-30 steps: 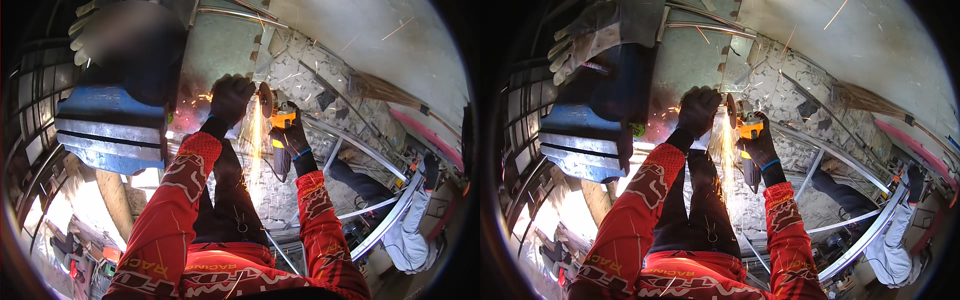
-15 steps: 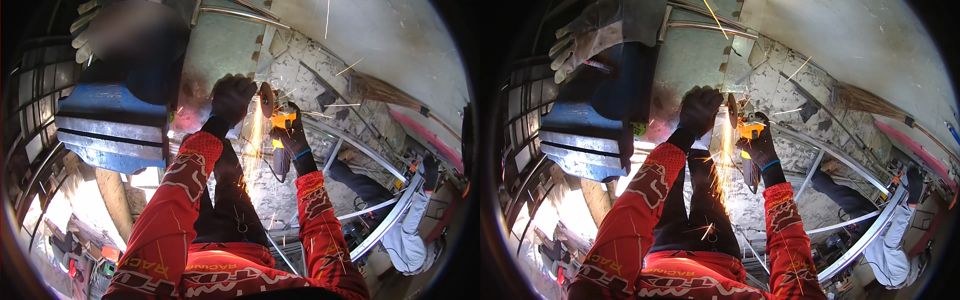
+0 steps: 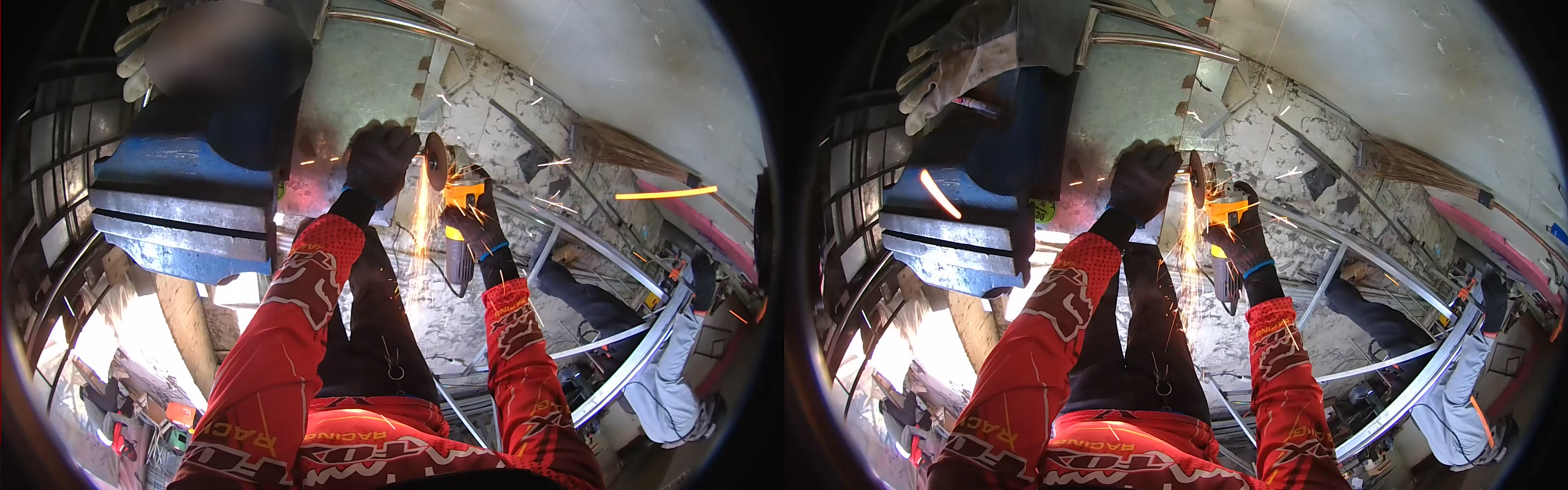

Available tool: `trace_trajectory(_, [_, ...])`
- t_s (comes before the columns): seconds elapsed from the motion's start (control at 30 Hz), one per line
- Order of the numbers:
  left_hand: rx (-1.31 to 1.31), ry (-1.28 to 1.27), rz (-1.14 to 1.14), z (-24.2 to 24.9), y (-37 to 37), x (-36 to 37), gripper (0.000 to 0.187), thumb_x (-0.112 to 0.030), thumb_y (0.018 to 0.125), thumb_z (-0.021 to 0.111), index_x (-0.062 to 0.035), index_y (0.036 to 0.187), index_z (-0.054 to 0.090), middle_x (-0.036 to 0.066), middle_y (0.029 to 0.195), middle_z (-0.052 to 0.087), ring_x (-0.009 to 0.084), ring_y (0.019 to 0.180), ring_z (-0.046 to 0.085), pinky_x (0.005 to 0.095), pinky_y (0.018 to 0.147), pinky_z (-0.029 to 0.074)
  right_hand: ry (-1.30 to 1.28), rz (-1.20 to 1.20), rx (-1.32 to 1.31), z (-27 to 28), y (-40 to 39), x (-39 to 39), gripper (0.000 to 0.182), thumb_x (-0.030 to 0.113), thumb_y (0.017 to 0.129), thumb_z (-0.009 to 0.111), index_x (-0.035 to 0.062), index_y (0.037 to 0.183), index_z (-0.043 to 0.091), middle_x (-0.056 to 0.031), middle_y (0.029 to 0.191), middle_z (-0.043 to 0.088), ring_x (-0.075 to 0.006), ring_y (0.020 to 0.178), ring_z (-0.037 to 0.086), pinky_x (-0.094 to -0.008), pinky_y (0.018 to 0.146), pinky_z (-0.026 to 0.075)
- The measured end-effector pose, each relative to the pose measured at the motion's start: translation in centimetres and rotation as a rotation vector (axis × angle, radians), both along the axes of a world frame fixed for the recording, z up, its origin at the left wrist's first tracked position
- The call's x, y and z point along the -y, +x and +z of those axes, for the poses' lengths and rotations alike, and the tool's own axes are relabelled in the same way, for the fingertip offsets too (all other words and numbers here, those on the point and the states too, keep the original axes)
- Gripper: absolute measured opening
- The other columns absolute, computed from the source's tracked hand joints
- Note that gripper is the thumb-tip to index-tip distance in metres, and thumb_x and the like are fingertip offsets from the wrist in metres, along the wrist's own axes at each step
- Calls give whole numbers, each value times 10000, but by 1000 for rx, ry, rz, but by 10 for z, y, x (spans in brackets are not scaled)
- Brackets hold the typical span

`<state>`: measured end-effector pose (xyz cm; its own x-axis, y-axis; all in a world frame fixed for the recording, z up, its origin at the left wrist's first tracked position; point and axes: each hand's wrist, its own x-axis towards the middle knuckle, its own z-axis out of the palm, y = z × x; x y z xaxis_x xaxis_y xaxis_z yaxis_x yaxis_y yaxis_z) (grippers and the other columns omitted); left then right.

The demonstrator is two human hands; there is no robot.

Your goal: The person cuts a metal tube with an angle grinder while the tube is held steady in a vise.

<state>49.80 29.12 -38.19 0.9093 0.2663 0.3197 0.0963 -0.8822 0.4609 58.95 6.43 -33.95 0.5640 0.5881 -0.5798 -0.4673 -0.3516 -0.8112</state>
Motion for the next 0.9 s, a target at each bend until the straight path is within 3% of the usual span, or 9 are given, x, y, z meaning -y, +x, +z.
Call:
trace_trajectory(0.2, [24,-14,-10,-1,0,-1,237,-147,763,683,-116,992,630,49,1041,655,261,994,621,426,858,492,-27,-30,-75,0,0,2,974,-76,725,807,139,1496,252,-115,1275,585,-215,1059,630,-341,844,600])
trace_trajectory(0.37, [28,-20,-20,-1,0,-1,234,-147,760,686,-116,985,630,52,1027,655,260,984,624,425,853,492,-170,31,61,2,-2,-1,996,-72,682,825,107,1483,261,-95,1249,583,-202,1063,619,-338,870,570])
trace_trajectory(0.5, [50,-11,-10,-3,1,-1,236,-152,761,687,-115,987,630,51,1032,654,259,984,624,425,853,492,-90,11,39,1,-4,1,997,-61,678,832,97,1480,260,-96,1244,587,-199,1075,615,-341,884,564])
trace_trajectory(0.9, [11,-27,-11,1,0,0,242,-146,760,692,-119,992,627,50,1047,653,274,995,618,439,854,494,-132,-18,8,3,-2,-7,992,-87,669,815,120,1475,274,-86,1176,624,-190,968,638,-337,810,578])
